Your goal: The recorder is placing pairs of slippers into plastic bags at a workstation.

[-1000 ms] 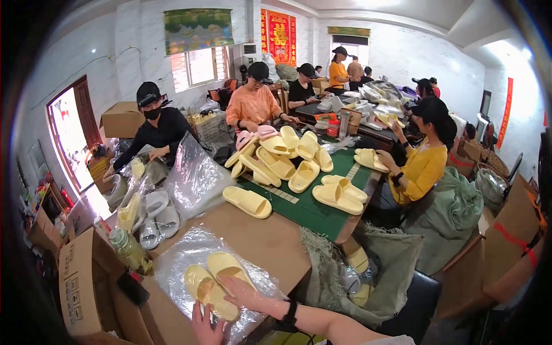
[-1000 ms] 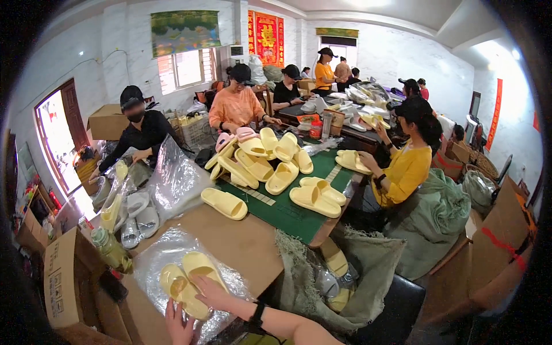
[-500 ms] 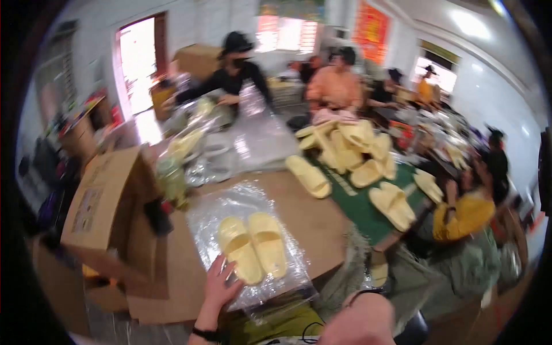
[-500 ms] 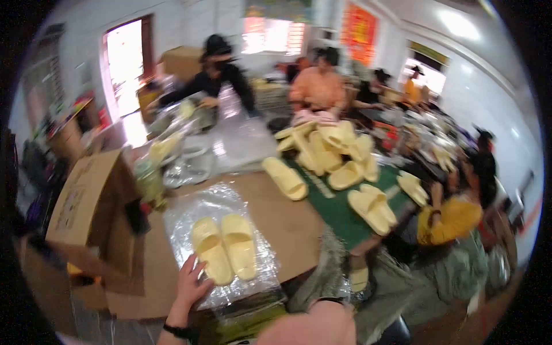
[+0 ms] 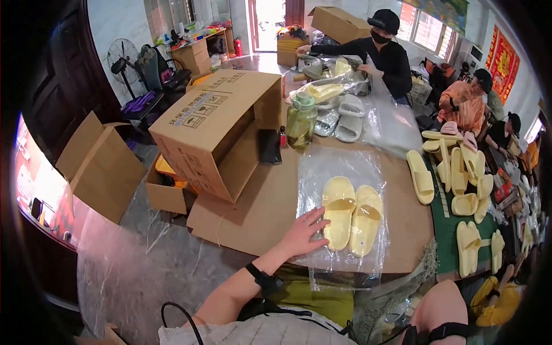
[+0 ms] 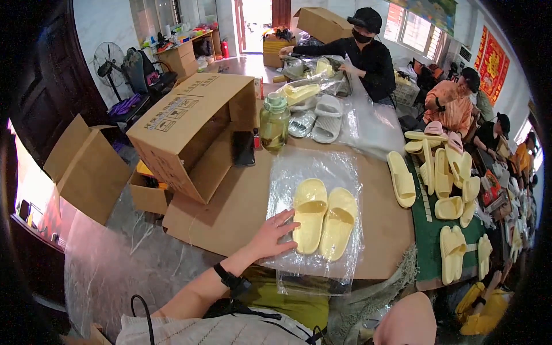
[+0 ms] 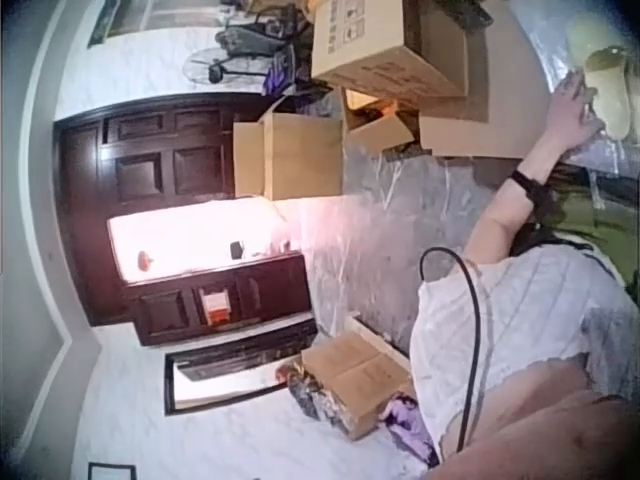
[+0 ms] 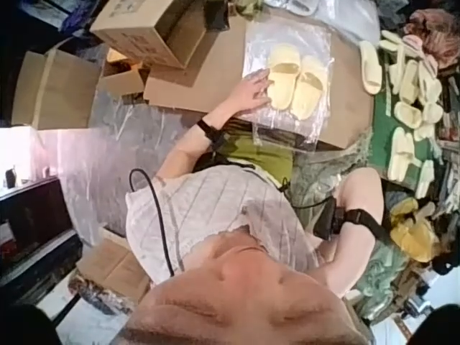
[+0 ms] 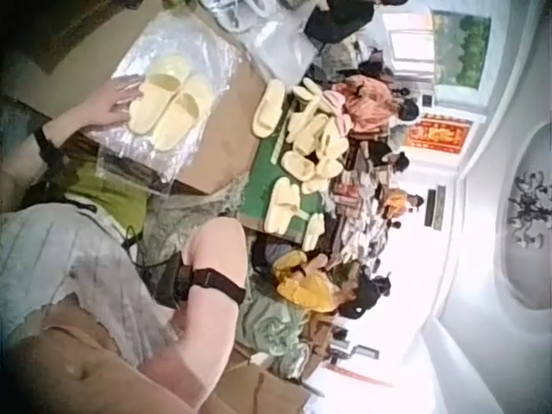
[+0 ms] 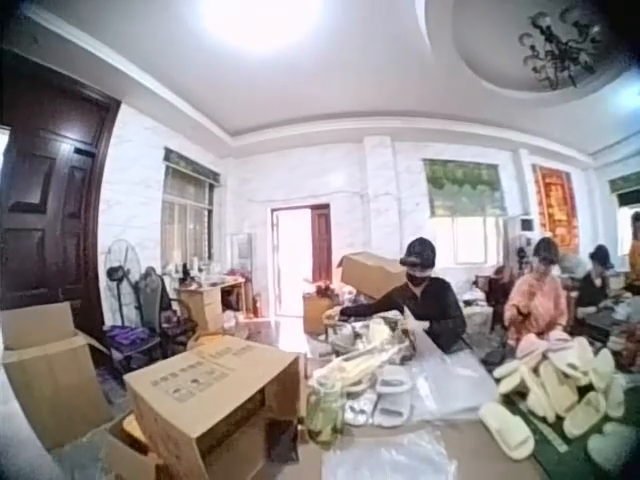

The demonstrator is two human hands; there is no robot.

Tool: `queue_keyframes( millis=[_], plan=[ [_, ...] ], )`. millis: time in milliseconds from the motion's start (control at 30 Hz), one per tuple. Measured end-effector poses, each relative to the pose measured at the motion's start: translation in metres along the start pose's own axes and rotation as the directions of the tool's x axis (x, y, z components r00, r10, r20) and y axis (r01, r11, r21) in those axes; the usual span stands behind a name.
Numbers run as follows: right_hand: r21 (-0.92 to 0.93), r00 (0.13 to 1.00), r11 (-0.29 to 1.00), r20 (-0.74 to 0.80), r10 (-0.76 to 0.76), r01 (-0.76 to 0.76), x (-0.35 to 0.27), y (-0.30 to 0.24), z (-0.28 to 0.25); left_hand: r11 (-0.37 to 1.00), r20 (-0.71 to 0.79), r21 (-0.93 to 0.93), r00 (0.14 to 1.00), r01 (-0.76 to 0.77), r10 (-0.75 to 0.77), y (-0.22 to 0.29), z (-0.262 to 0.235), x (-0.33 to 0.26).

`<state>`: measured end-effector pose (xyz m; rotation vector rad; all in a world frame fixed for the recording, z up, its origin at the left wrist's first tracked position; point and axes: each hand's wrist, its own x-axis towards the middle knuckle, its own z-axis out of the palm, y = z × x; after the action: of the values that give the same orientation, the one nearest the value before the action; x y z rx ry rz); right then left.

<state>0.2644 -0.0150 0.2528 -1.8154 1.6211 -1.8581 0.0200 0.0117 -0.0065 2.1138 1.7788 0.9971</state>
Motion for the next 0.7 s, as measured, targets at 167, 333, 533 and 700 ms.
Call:
queue_keyframes(
  millis=[167, 333, 533, 700],
  plan=[
    [-0.03, 0.998, 0.997, 0.006, 0.067, -0.067, 0.011, -0.008, 0.017, 1.0, -0.001, -0.015, 1.0, 0.001, -0.001, 0.002, 0.001, 0.002],
    [-0.057, 0.992, 0.991, 0.033, 0.124, -0.122, 0.026, -0.015, 0.031, 0.999, -0.011, -0.031, 1.0, -0.01, 0.01, -0.002, 0.002, -0.001],
    [-0.095, 0.98, 0.978, 0.05, 0.193, -0.187, 0.037, -0.022, 0.05, 0.999, -0.026, -0.024, 0.999, -0.024, 0.023, 0.003, 0.002, 0.003],
    [-0.135, 0.966, 0.959, 0.03, 0.257, -0.251, 0.047, -0.028, 0.07, 0.998, -0.046, -0.046, 0.998, -0.042, 0.04, 0.0, 0.003, 0.002]
  ],
)
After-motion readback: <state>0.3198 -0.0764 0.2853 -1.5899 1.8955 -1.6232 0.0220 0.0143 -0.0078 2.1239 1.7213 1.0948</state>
